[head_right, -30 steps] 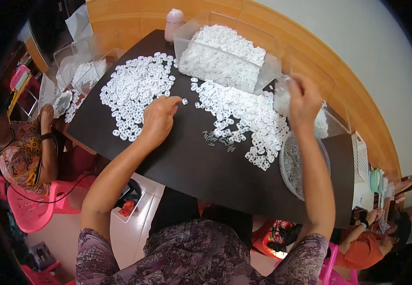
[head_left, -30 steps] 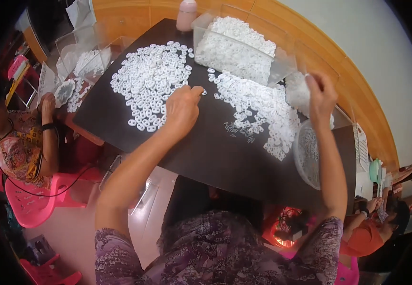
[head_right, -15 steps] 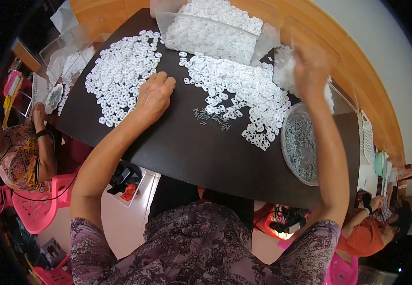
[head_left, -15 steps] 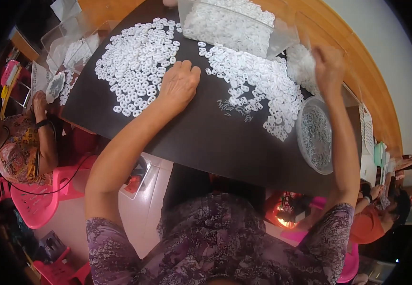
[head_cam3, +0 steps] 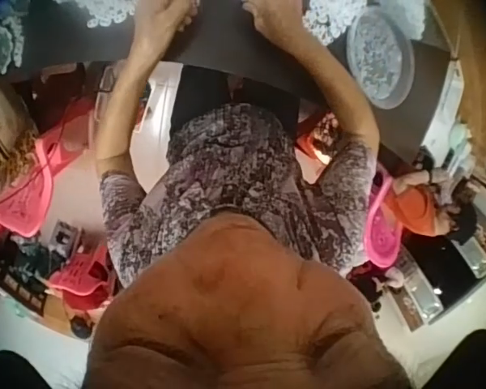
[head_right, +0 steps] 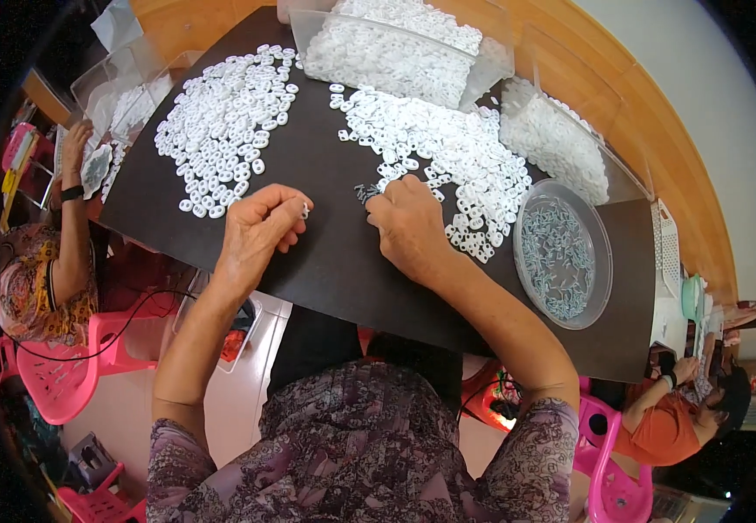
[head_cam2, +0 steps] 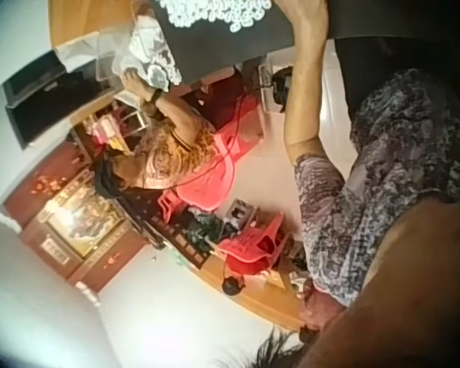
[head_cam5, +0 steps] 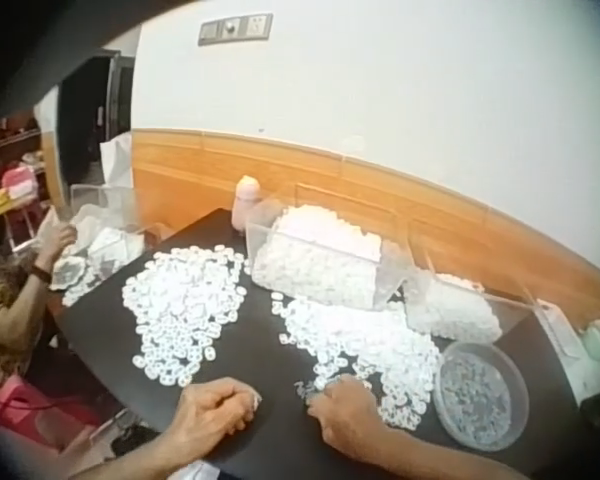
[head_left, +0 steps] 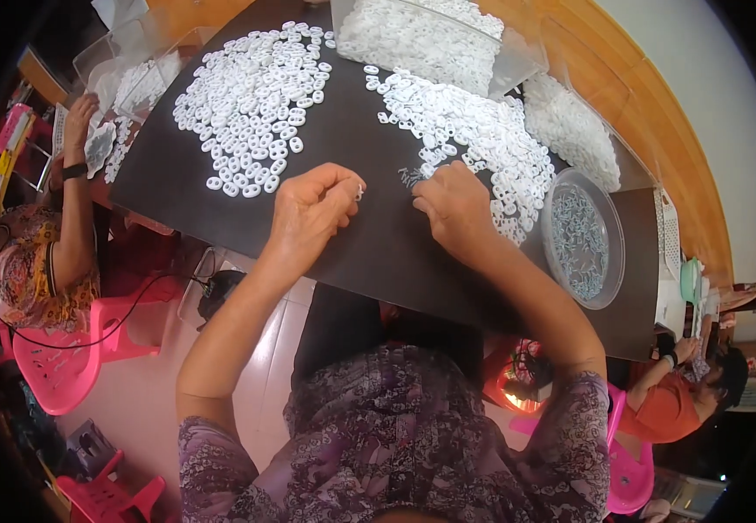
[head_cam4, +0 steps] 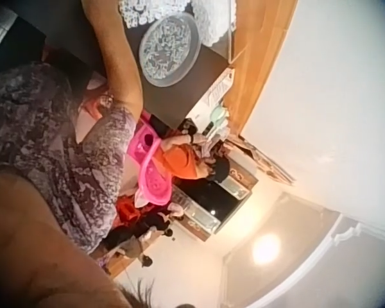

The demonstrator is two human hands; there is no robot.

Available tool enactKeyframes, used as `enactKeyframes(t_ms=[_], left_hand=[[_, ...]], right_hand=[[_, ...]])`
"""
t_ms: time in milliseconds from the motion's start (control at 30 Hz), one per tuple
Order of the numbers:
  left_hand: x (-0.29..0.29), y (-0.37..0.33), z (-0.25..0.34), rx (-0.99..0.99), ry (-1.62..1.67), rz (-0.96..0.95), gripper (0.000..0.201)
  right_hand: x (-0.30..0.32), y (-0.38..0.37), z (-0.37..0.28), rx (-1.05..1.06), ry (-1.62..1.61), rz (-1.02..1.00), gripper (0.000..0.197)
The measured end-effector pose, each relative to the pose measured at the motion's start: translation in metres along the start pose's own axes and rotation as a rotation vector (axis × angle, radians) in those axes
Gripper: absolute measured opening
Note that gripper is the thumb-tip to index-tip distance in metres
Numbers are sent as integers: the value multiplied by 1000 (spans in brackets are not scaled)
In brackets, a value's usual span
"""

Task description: Manually inserting small metal pins into white plastic connector components.

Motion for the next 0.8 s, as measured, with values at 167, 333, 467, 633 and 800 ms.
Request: enactKeyframes(t_ms=[167,333,467,633,800], left_hand=[[-6,15,-2,64,133,-57,19],[-9,27,-3,41,181,-71,17],[-12,31,-5,24,189,-47,16],[-11,37,-6,45,291,-33,13],[-18,35,-7,52,355,-47,14]], right_hand=[[1,0,2,38,87,5,15],[-5,-5,-1,182,192,-23,14],[-3,-10,-2,252,260,-126,15],[-6,-7,3,192,83,-24,11],[4,0,2,-42,-1,27,9]])
Point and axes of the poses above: each hand's wrist, its own y-axis away from the middle knuckle, its own x-axis out of the back of the hand, z = x × y, the point moved 1 cm from there along -y, towards the middle knuckle, and after that the axes turned 7 degrees about -y, right-handed, at the moved point
